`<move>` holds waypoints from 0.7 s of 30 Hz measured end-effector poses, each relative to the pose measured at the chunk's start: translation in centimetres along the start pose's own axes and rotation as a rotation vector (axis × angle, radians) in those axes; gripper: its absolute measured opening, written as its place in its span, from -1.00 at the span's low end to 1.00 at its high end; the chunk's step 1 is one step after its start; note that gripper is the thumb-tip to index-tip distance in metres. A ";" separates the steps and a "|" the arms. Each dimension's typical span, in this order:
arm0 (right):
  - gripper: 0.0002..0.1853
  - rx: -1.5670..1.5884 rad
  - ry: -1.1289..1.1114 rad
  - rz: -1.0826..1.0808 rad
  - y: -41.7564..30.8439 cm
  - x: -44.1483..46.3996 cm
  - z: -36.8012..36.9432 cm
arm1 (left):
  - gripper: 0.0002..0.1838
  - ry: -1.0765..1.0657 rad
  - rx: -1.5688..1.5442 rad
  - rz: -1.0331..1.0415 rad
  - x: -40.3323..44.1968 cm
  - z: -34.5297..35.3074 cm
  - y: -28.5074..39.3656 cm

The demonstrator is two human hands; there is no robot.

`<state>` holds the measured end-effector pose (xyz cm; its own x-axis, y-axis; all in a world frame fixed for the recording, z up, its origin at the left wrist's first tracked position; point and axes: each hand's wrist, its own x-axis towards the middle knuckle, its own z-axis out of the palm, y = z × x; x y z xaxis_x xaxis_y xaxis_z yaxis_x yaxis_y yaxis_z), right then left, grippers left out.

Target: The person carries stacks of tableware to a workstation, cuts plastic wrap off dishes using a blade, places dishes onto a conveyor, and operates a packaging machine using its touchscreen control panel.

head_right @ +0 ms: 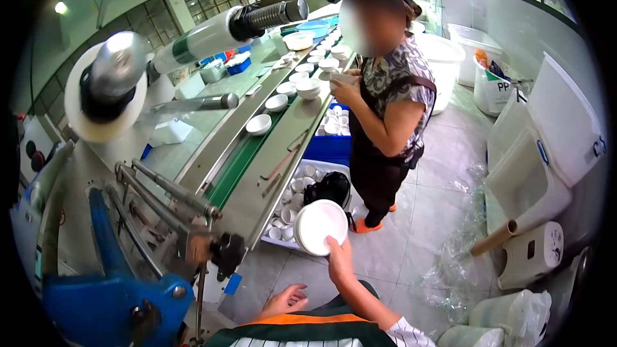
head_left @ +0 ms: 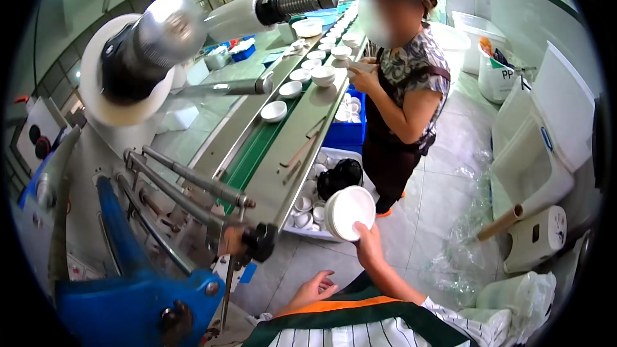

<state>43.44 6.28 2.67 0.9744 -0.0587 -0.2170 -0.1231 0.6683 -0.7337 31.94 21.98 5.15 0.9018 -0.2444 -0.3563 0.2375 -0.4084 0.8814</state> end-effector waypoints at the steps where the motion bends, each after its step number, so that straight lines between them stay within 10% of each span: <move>1: -0.51 -0.031 -0.014 0.036 -0.4 2.0 1.1 | -0.47 -0.004 -0.019 -0.041 0.9 -0.3 0.6; 12: -0.62 -1.014 -0.317 -0.586 -5.5 43.7 15.9 | -0.45 0.584 -0.035 -0.143 12.9 0.4 3.9; 16: -0.69 -1.123 -0.239 -0.414 -6.2 51.8 16.1 | -0.82 0.838 -0.168 -0.135 16.0 2.5 7.9; 20: -0.72 -1.677 -0.477 -0.543 -3.6 59.6 11.8 | -0.50 0.739 -0.177 -0.294 16.2 3.4 6.2; 21: -0.74 -1.714 -0.465 -0.897 0.4 64.9 8.2 | -0.51 0.721 -0.119 -0.338 15.8 4.1 6.8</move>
<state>108.18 8.78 -6.41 0.7798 0.4403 0.4450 0.5978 -0.7349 -0.3203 46.37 11.75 4.23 0.7757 0.5205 -0.3570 0.5391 -0.2524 0.8036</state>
